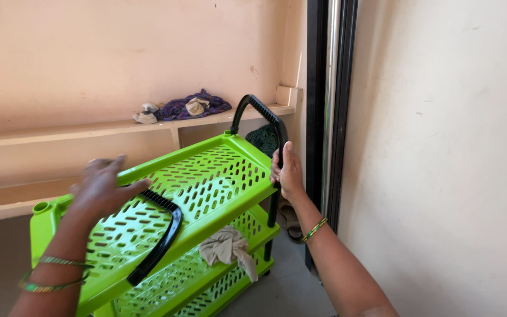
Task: The person assembles a green plastic shoe rack by inserting black handles into the top shelf. After securing the handles, the person picks up a dark shoe from the floor and wipes it with a white cloth.
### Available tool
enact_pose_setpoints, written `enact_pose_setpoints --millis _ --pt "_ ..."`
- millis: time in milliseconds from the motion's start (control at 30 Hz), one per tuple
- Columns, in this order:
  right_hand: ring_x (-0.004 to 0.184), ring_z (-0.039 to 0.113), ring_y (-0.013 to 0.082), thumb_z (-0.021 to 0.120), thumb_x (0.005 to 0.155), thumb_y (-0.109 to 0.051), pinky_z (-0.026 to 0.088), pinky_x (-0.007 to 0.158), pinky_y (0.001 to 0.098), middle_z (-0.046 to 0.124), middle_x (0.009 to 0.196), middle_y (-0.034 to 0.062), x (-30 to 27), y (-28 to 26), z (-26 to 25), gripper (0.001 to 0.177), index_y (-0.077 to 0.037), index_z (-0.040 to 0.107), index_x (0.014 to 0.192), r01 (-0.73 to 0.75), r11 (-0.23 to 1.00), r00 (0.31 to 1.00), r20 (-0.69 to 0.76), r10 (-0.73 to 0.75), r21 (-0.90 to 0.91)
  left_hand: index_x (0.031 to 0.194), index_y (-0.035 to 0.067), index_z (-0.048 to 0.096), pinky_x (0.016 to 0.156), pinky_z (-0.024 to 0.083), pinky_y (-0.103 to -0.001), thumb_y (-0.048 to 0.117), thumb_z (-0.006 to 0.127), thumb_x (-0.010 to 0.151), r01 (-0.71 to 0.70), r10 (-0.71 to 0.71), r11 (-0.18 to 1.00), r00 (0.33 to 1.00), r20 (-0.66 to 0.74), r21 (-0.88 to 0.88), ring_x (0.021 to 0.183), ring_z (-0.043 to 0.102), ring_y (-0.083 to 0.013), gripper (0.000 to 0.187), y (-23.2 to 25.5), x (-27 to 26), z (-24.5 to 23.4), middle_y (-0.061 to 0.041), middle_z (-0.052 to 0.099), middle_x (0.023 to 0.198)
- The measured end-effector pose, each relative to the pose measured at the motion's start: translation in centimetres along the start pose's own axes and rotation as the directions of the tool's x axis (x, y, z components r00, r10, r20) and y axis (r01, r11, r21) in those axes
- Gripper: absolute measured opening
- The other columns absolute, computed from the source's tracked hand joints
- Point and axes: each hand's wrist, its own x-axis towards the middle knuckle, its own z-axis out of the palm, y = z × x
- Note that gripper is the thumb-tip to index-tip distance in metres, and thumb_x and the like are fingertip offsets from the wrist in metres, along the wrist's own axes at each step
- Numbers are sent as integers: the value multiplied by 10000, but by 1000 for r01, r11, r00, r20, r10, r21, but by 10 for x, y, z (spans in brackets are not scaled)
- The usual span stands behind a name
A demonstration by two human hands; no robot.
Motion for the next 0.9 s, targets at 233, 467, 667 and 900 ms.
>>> enact_pose_setpoints --millis 233,467,667,900 --pt "390 315 60 374 1010 -679 338 389 248 318 509 -45 10 9 -1 629 -96 481 799 -51 999 999 19 51 -5 1579 182 326 1118 225 -743 680 718 783 -176 171 983 981 93 51 1514 268 -286 1018 139 74 36 -114 336 1617" --pt "410 343 57 361 1020 -661 378 414 245 349 531 -43 29 8 -5 610 -96 490 830 -26 998 998 61 23 48 1606 127 288 1104 414 -548 474 693 905 -44 49 990 998 35 -137 1396 481 -321 881 212 155 109 -118 514 1505" --pt "439 344 44 376 1023 -652 383 439 233 350 557 -51 43 13 -20 603 -86 528 881 -31 998 988 149 24 45 1606 104 275 1047 454 -513 212 618 931 -42 10 934 996 -89 -356 1315 548 -353 764 233 192 162 -142 544 1451" --pt "465 358 44 391 1031 -639 403 476 236 361 583 -57 56 26 -27 582 -85 518 905 -17 996 977 213 -1 84 1611 109 285 1039 467 -467 87 644 890 -111 31 878 984 -177 -466 1268 564 -382 805 230 228 200 -183 544 1411"
